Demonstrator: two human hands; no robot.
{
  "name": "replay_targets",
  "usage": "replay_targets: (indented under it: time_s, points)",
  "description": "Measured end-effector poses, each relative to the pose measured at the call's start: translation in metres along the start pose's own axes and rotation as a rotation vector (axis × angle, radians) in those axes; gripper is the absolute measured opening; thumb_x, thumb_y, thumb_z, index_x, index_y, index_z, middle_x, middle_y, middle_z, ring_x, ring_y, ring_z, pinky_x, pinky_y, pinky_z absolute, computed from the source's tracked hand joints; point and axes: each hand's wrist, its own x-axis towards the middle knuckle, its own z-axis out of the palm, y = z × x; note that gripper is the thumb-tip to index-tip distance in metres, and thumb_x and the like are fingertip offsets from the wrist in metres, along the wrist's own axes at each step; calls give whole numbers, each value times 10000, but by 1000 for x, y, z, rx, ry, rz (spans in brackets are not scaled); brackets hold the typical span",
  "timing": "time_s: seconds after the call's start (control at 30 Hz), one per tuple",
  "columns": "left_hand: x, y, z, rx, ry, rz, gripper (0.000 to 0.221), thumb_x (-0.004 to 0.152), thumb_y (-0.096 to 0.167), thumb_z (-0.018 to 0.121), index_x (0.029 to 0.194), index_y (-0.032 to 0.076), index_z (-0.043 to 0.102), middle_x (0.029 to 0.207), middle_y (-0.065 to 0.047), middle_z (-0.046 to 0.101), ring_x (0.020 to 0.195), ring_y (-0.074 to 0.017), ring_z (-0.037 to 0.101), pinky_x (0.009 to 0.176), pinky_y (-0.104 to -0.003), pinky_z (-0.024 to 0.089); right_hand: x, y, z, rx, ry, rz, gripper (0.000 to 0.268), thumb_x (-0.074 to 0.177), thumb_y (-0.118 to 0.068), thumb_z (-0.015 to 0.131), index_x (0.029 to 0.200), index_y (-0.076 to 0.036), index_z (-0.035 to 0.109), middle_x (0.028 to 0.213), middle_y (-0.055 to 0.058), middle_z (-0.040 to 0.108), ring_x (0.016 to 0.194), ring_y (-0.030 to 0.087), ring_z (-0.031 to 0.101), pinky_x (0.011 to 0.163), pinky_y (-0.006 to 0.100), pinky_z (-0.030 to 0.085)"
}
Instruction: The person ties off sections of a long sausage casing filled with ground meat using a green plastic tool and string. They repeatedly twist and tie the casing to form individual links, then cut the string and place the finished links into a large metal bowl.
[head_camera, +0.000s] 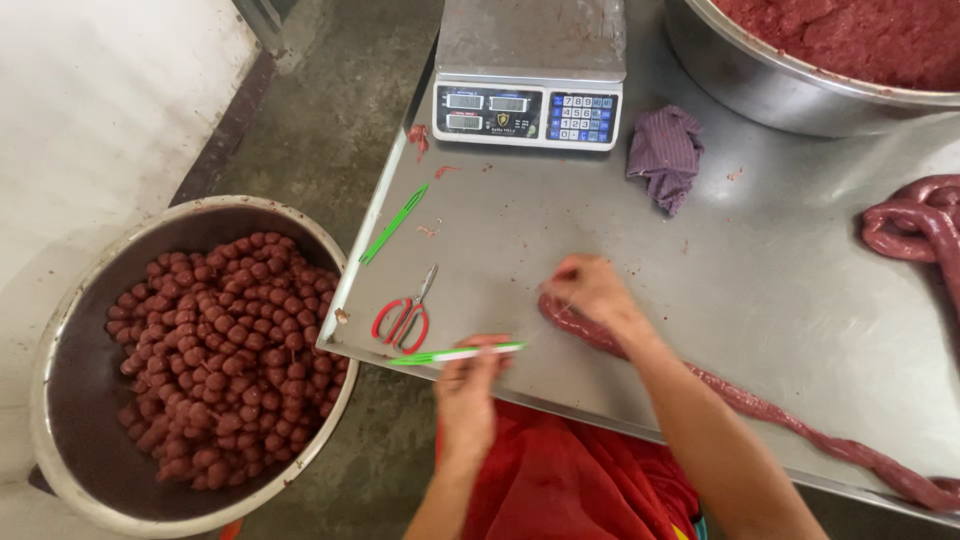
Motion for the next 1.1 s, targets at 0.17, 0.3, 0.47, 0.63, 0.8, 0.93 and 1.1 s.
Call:
replay_targets:
  time_s: [0.17, 0.3, 0.47, 0.63, 0.8, 0.93, 1.1]
  points:
    - [5, 22, -60, -28, 335, -81, 134, 1009, 127, 604, 1079, 22, 649, 981, -122, 703, 788, -212, 692, 648, -360, 571, -23, -13, 7, -57, -213, -159, 158, 830, -145, 714, 934, -29, 738, 950, 113, 756, 863, 254, 733, 781, 366, 570]
    - [-37, -1, -74, 55, 356, -146, 146, 995, 128, 603, 1049, 8, 667, 944, -126, 713, 772, -218, 685, 667, -356, 580, -60, 3, 8, -19, 85, -441, 257, 777, -135, 753, 1014, -44, 713, 1074, 124, 687, 995, 318, 633, 866, 418, 507]
    - [-77, -13, -24, 163, -37, 32, 147, 995, 80, 599, 1053, -23, 687, 1026, -118, 723, 924, -168, 653, 805, -283, 520, -66, 23, 48, -123, 468, -477, 320, 732, -134, 837, 947, -36, 621, 925, 95, 670, 898, 313, 605, 836, 455, 413]
    - [-98, 35, 19, -54, -475, 385, 133, 1068, 107, 597, 1043, -23, 611, 953, -141, 660, 882, -244, 642, 839, -370, 564, -48, 44, 50, -134, 495, -522, 317, 763, -161, 874, 832, -70, 579, 781, 86, 629, 769, 294, 575, 833, 417, 434]
    - [-81, 80, 31, -214, -601, 473, 278, 1076, 212, 638, 932, -23, 602, 806, -90, 591, 709, -218, 561, 656, -363, 509, -48, 43, 41, -145, 442, -586, 258, 809, -162, 841, 878, -64, 613, 805, 70, 649, 781, 275, 593, 850, 413, 437]
    - [-62, 123, 51, -189, -531, 329, 338, 1038, 260, 618, 907, -47, 566, 807, -105, 558, 685, -208, 487, 652, -365, 427, -52, 32, 31, -254, 408, -684, 140, 821, -190, 807, 810, -132, 679, 781, 20, 685, 791, 234, 632, 863, 419, 427]
    - [-27, 192, 44, 22, -446, 595, 250, 1113, 188, 545, 938, 10, 572, 755, -52, 531, 685, -131, 463, 658, -296, 384, -45, 4, 5, -39, 272, -426, 124, 800, -159, 791, 779, -86, 694, 817, 57, 682, 809, 232, 635, 768, 409, 472]
